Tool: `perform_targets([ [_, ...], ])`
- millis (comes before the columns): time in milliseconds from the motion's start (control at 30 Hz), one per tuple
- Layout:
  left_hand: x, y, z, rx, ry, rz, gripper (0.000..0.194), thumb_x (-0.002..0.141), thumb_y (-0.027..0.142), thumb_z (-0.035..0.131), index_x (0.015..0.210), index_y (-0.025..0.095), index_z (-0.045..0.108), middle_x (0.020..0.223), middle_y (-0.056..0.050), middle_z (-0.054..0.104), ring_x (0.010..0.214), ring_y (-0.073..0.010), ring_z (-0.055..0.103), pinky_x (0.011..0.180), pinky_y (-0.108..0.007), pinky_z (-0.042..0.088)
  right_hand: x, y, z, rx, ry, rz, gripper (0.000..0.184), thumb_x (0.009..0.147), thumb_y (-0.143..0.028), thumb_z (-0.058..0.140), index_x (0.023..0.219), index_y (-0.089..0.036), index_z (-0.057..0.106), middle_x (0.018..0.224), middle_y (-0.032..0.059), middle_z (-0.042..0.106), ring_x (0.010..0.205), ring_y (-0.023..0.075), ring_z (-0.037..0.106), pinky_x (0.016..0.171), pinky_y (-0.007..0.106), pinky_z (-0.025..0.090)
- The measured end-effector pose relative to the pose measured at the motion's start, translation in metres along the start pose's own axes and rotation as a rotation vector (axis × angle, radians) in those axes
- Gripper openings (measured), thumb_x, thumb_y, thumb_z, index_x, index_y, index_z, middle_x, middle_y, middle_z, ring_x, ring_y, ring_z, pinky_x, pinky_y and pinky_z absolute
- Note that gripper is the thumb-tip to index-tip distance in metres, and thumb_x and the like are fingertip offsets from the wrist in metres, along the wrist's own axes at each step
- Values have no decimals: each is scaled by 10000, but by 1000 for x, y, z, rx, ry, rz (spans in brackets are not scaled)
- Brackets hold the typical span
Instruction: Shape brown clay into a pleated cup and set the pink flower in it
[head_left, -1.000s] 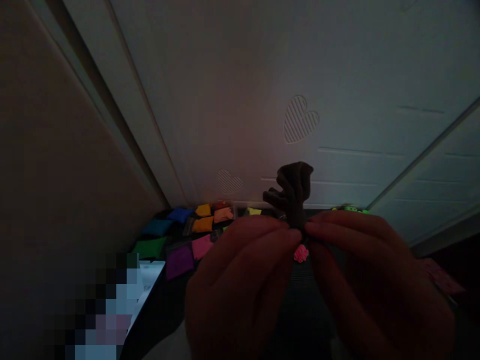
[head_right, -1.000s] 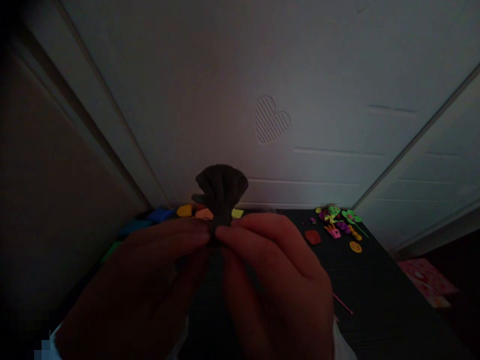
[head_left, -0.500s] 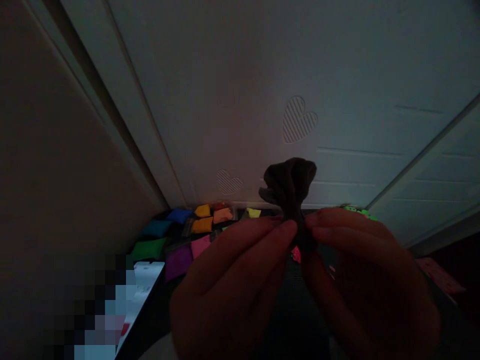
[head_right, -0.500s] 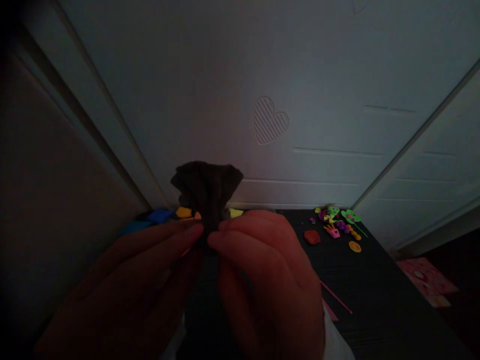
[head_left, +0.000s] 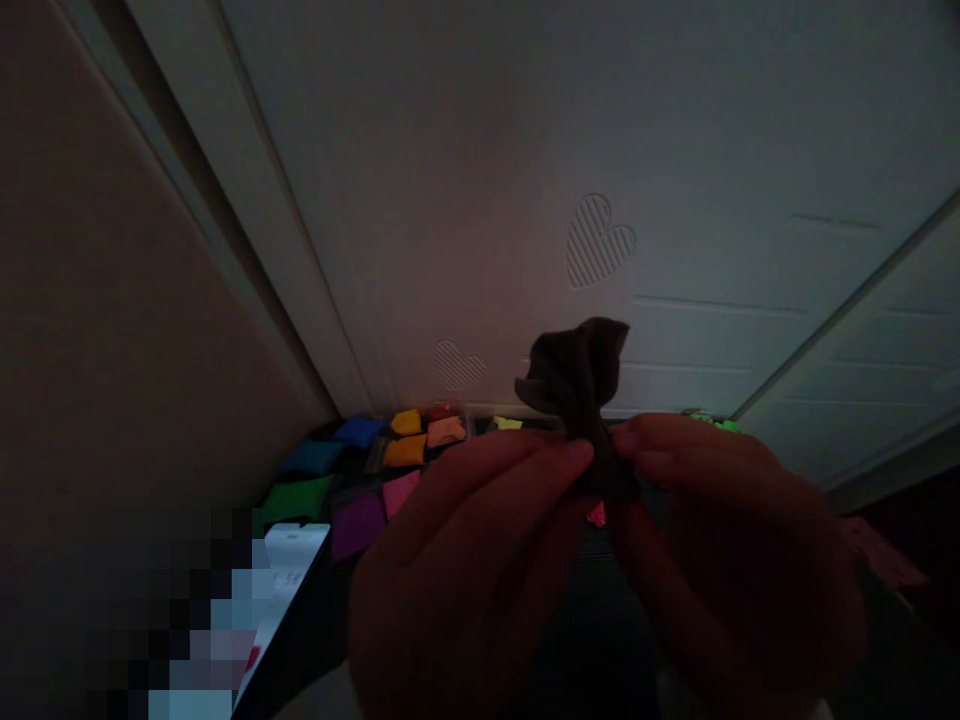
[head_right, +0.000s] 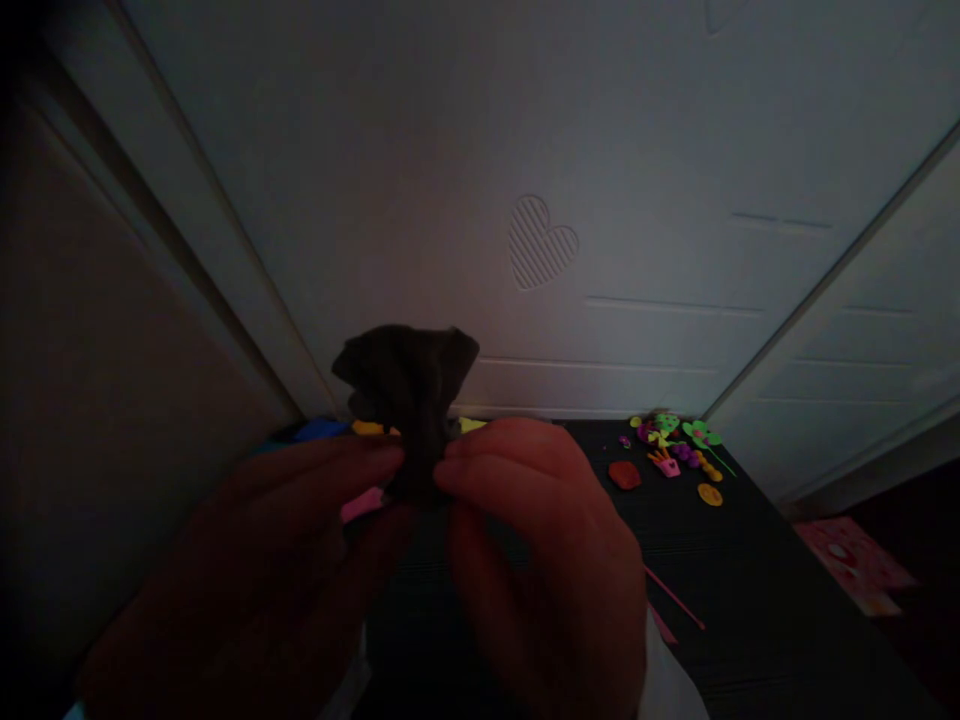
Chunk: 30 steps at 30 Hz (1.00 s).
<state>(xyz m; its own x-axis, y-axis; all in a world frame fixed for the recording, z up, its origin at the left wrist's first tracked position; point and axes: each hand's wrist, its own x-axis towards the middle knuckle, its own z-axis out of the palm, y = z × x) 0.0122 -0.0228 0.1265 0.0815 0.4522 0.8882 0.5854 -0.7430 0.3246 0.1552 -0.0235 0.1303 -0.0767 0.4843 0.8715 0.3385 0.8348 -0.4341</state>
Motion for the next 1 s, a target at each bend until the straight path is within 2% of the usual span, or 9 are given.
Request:
perform_targets([
  [233,-1,-1,-5,108,-8,94,272,758,-18,568,945,173,619,967,22,687,971,-33,622,951,-65,419,3,-2,1,-86,-1,-45,405,689,69,569,990,-202,571,926,19,616,946,110,588,857,218,498],
  [333,-1,-2,-3,81,32,67,251,770,9,571,954,175,610,963,20,696,953,-61,636,923,-110,472,3,-4,2,-110,15,-45,393,693,55,566,972,-220,573,903,8,627,926,115,603,823,222,522],
  [433,-2,-1,-1,58,22,24,249,789,67,582,1012,177,599,1002,2,694,957,-103,640,891,-179,525,3,-5,2,-134,42,-33,360,711,27,569,944,-246,584,875,-1,640,904,127,617,798,239,541],
  [567,0,1,-3,132,41,45,265,771,14,563,972,176,622,978,5,701,932,-95,652,891,-151,523,3,-5,1,-135,28,-53,351,701,14,593,943,-240,592,883,5,648,904,141,623,806,257,549],
  [667,0,-5,-11,207,-2,125,277,766,24,555,985,177,628,965,7,707,909,-106,664,873,-161,544,3,-5,1,-123,30,-38,335,705,13,598,937,-228,585,904,-7,638,924,119,616,834,226,534],
  [700,0,-8,-14,229,-78,226,299,754,49,578,1006,201,628,976,25,706,911,-109,665,844,-159,560,2,-6,2,-125,39,-35,321,715,6,594,933,-228,583,900,-10,636,925,114,615,840,224,529],
  [767,-2,-16,-20,293,-155,284,355,739,77,603,1062,225,618,1040,29,693,924,-130,664,792,-183,591,1,-6,2,-157,47,-34,276,741,-31,600,925,-236,579,880,-13,637,916,116,617,841,232,526],
  [900,-4,-25,-24,335,-126,369,387,714,58,622,1043,260,633,1094,45,675,925,-152,661,778,-218,603,-3,-6,2,-229,20,-3,172,804,-169,611,940,-261,559,919,-17,638,935,126,611,863,270,516],
  [1000,-4,-22,-21,306,-106,350,311,733,106,627,1011,246,644,1045,29,687,908,-146,663,792,-215,591,-5,-6,1,-239,26,3,169,809,-166,606,946,-251,555,934,-28,632,942,109,603,875,257,504],
])
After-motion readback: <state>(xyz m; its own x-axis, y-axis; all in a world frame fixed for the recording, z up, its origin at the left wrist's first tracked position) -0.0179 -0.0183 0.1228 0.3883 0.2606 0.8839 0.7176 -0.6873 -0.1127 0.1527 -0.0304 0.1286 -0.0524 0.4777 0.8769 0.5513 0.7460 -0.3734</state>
